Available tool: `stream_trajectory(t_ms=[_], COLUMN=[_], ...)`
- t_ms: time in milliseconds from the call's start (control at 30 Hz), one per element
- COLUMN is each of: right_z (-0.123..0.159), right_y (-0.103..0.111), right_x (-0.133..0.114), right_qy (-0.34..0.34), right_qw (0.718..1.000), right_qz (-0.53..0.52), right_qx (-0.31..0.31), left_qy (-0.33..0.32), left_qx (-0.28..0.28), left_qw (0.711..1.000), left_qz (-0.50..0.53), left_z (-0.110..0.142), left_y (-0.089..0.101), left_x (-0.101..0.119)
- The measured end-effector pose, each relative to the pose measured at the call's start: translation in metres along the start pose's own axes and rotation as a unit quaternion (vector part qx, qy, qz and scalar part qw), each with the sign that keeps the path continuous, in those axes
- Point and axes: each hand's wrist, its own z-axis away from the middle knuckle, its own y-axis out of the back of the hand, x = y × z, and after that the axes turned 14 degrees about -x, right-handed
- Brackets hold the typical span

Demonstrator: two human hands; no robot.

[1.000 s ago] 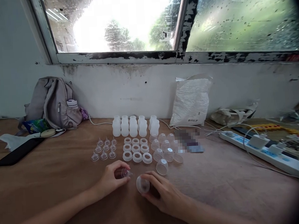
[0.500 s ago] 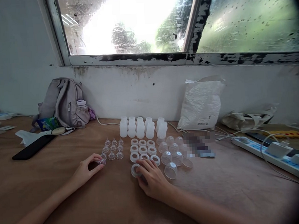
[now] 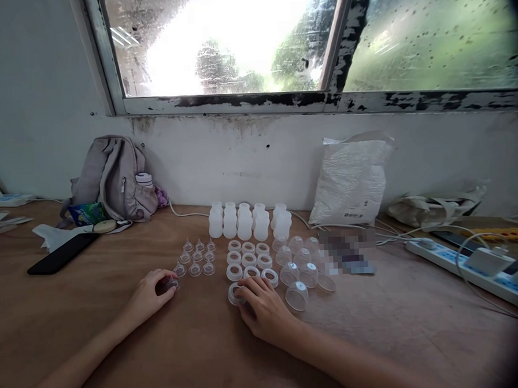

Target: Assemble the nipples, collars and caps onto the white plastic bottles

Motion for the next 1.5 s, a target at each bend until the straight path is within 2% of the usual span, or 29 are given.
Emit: stream_trajectory(t_ms=[200, 467, 733, 900, 1033, 1200, 1333, 1500], right_z=[0.000, 0.000, 0.001, 0.002, 0.014, 0.047, 0.068, 0.071], right_y=[-0.002, -0.002, -0.002, 0.004, 0.023, 0.044, 0.045, 0.039], right_x=[0.002, 0.001, 0.002, 0.001, 0.008, 0.034, 0.052, 0.057], right_qy=[-0.003, -0.005, 0.015, 0.024, 0.046, 0.007, -0.020, -0.029], right_qw=[1.000, 1.000, 1.000, 1.000, 0.998, 0.994, 0.994, 0.996], right_qz=[0.004, 0.005, -0.001, 0.010, 0.047, 0.082, 0.074, 0.056], right_qx=[0.003, -0.006, -0.013, -0.014, 0.010, 0.065, 0.079, 0.059], left_qy=[0.034, 0.010, -0.038, -0.024, -0.006, 0.017, 0.013, -0.003], left_qx=[0.015, 0.017, 0.067, 0.062, 0.041, 0.025, 0.024, 0.026], left_qw=[0.999, 1.000, 0.997, 0.998, 0.998, 0.996, 0.995, 0.997], left_qz=[0.012, -0.004, 0.007, 0.021, 0.043, 0.079, 0.092, 0.071], left_z=[-0.001, 0.000, -0.002, -0.001, 0.000, -0.001, -0.003, -0.006], left_y=[-0.001, -0.002, -0.007, -0.006, -0.005, -0.006, -0.007, -0.005], left_x=[0.001, -0.002, -0.011, -0.008, -0.006, -0.008, -0.010, -0.007])
